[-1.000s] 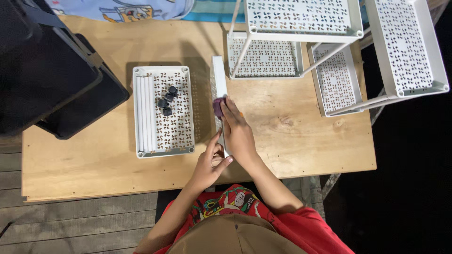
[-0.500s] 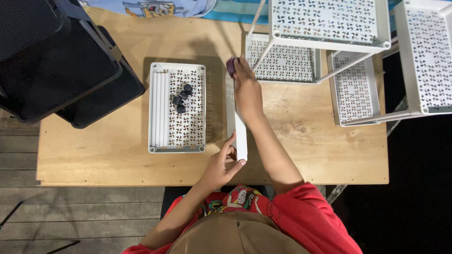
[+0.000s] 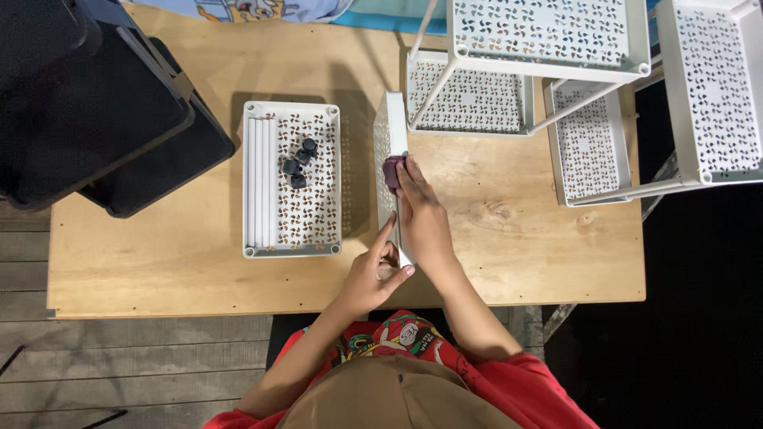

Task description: The person wipes a white perforated tray with a purple cloth, then assembles a multi-tier shoe rack by inserting white plastic rods into the tray corners and stacking the trays. The person handles small black plastic feet and white rods, placing them into the tray slots and stacking the completed unit.

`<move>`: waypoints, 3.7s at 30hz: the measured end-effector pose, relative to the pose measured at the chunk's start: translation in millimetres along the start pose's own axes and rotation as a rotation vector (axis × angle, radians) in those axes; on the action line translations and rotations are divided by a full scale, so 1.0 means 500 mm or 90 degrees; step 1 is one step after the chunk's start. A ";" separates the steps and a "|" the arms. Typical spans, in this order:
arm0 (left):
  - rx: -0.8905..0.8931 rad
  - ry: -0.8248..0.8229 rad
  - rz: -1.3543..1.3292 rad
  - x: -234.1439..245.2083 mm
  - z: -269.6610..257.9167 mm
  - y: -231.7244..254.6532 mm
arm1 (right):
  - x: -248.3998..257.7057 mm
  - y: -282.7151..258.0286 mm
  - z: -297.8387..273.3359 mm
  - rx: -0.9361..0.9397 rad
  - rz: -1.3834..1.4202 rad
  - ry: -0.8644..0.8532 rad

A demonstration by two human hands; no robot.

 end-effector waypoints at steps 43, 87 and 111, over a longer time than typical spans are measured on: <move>-0.110 0.235 0.322 -0.021 0.072 -0.097 | 0.190 -0.088 -0.074 0.279 0.128 0.287; -0.201 0.173 0.066 0.027 0.000 0.163 | 0.188 -0.133 0.003 0.034 0.150 0.027; -0.045 -0.070 -0.297 0.038 0.106 0.221 | 0.173 -0.057 0.122 -0.008 0.307 0.087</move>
Point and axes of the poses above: each hand's wrist, its own z-axis towards the middle knuckle, its own x-axis out of the back of the hand, y = z × x, the point moved 8 cm from there along z, towards the middle knuckle, and after that the axes turned 12 degrees about x, right-handed, at the moved point
